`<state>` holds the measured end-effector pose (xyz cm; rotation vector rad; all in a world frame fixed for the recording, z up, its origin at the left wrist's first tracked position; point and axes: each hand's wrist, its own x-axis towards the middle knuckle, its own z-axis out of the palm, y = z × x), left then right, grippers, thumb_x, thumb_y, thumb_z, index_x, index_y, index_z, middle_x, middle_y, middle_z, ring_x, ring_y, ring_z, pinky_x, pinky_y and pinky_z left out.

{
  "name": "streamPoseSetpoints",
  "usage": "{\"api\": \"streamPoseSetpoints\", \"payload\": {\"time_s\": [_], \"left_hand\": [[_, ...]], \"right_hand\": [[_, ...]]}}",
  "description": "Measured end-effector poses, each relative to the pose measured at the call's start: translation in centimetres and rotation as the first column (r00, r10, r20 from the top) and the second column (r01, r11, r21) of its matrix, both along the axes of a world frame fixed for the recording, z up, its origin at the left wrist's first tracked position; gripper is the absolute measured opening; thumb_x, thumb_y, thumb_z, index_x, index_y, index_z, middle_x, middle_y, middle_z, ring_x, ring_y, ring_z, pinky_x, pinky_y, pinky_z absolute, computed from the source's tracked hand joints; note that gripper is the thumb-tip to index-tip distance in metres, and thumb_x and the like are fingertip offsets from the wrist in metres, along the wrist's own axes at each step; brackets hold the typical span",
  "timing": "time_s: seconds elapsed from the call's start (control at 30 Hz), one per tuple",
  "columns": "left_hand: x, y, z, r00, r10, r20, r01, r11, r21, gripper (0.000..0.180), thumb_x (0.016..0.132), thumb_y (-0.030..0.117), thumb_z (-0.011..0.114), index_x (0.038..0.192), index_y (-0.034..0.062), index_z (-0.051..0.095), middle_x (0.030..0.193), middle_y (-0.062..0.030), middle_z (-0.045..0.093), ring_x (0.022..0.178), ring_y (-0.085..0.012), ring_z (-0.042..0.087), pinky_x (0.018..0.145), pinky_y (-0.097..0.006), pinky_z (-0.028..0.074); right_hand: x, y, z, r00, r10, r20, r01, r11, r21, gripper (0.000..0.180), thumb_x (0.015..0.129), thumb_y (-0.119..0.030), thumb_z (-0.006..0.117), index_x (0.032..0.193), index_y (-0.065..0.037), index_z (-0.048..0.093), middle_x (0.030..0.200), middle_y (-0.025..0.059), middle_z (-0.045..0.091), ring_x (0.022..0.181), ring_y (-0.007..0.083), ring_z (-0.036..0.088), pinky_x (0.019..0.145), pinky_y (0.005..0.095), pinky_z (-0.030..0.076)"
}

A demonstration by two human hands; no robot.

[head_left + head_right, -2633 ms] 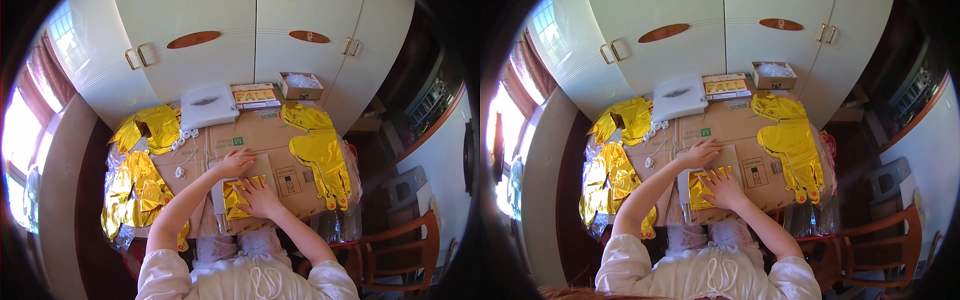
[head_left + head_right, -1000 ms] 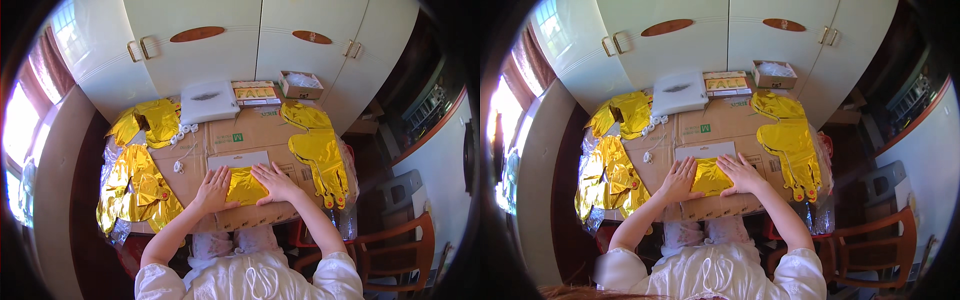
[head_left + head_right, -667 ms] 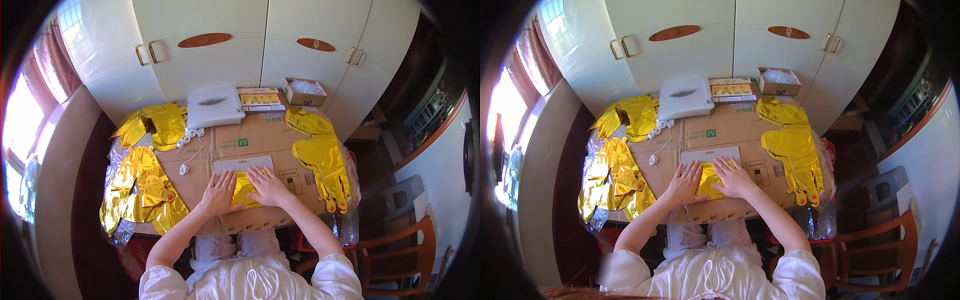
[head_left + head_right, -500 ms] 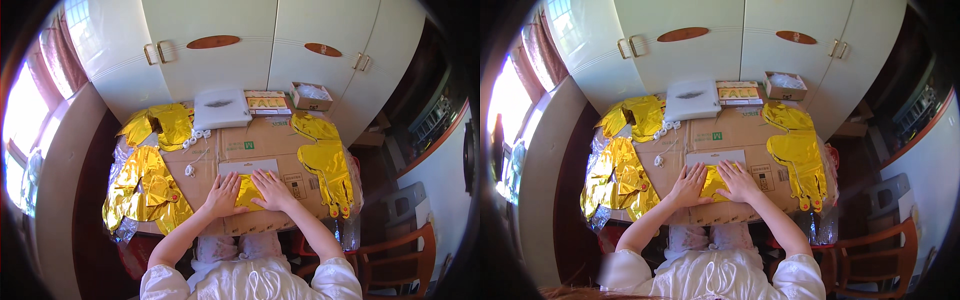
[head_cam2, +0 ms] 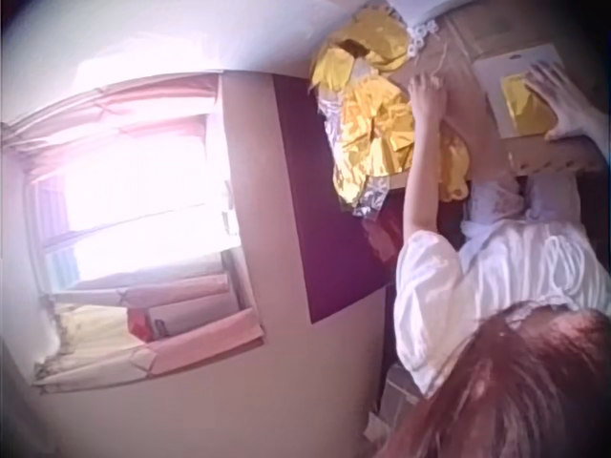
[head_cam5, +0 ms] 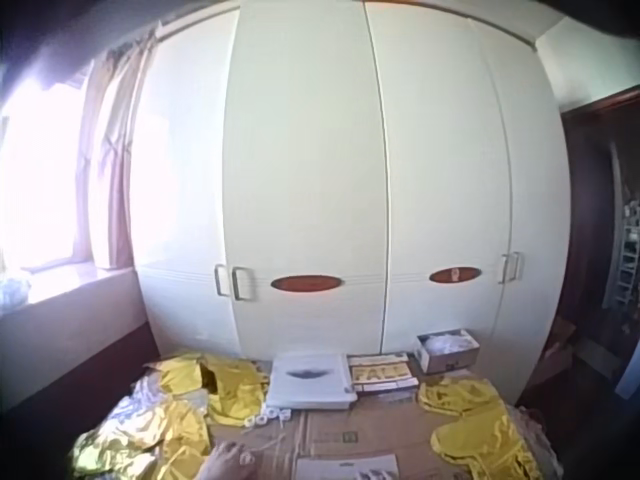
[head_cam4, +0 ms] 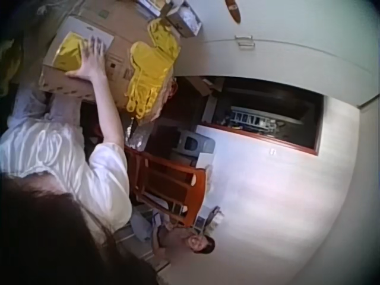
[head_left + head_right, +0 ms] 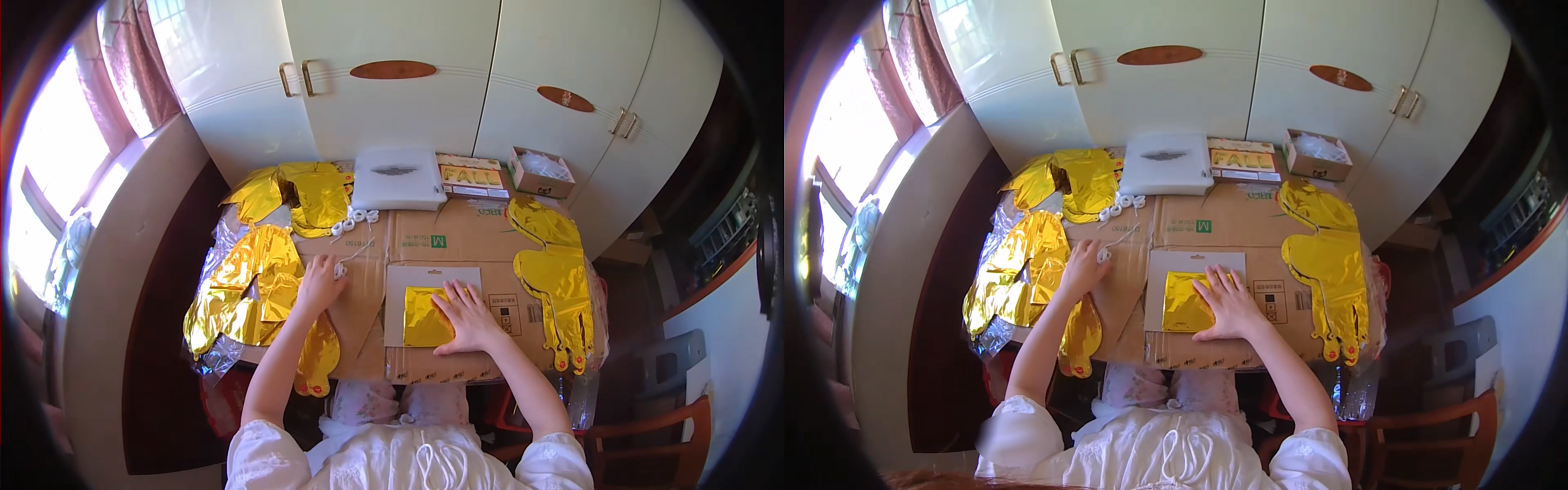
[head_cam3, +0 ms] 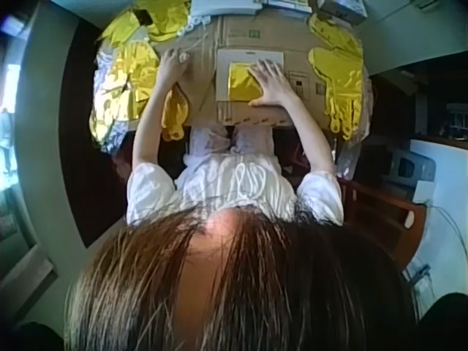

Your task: Fold gold-colored foil balloons and prepare them for packaging.

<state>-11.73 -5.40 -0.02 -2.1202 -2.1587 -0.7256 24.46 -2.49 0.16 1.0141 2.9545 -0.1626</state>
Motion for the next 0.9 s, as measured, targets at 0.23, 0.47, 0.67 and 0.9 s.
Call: {"api": "streamPoseSetpoints", "payload": {"time_s": [0.23, 0.47, 0.67, 0.9], "left_hand": [[-0.7, 0.8, 2.1, 0.971, 0.054, 0.231, 0.038, 0.926, -0.375, 0.032, 0.078, 0.023, 0.073, 0.099, 0.0014, 0.060, 0.091, -0.0162, 0.066, 0.088, -0.0353, 0.063, 0.081, -0.040, 0.050], [0.9, -3.6, 8.4, 0.318, -0.054, 0.947, 0.469, 0.877, -0.108, 0.012, 0.086, 0.006, 0.070, 0.090, 0.0036, 0.058, 0.088, -0.0043, 0.068, 0.085, -0.0109, 0.065, 0.076, -0.023, 0.049], [3.4, -4.4, 9.2, 0.057, -0.081, 0.995, 0.462, 0.886, 0.045, 0.016, 0.084, 0.005, 0.073, 0.091, 0.0046, 0.059, 0.088, -0.0028, 0.068, 0.082, -0.0088, 0.064, 0.073, -0.021, 0.049], [7.5, -8.0, 10.1, 0.112, -0.009, 0.994, 0.429, 0.902, -0.040, 0.015, 0.080, 0.002, 0.076, 0.089, 0.0025, 0.063, 0.082, -0.0046, 0.069, 0.072, -0.0094, 0.064, 0.064, -0.022, 0.051]], "right_hand": [[0.1, 0.0, -0.3, 0.999, 0.010, -0.035, -0.009, 1.000, 0.022, 0.117, 0.066, -0.080, 0.061, 0.152, -0.011, 0.021, 0.157, 0.0246, 0.014, 0.147, 0.0386, 0.010, 0.119, 0.0516, 0.006], [0.2, -0.3, 0.0, 0.999, 0.002, -0.046, -0.002, 1.000, 0.005, 0.117, 0.066, -0.079, 0.063, 0.152, -0.010, 0.022, 0.157, 0.0245, 0.015, 0.147, 0.0384, 0.010, 0.119, 0.0522, 0.006], [0.7, -0.1, -0.7, 0.990, 0.015, -0.139, -0.011, 0.999, 0.031, 0.118, 0.064, -0.079, 0.064, 0.151, -0.010, 0.023, 0.157, 0.0222, 0.016, 0.147, 0.0385, 0.009, 0.118, 0.0561, 0.007], [0.2, -2.8, 3.4, 0.814, 0.044, -0.579, -0.051, 0.999, 0.004, 0.084, 0.089, -0.052, 0.059, 0.147, -0.001, 0.028, 0.155, 0.0207, 0.024, 0.147, 0.0361, 0.017, 0.118, 0.0514, 0.011]]}}
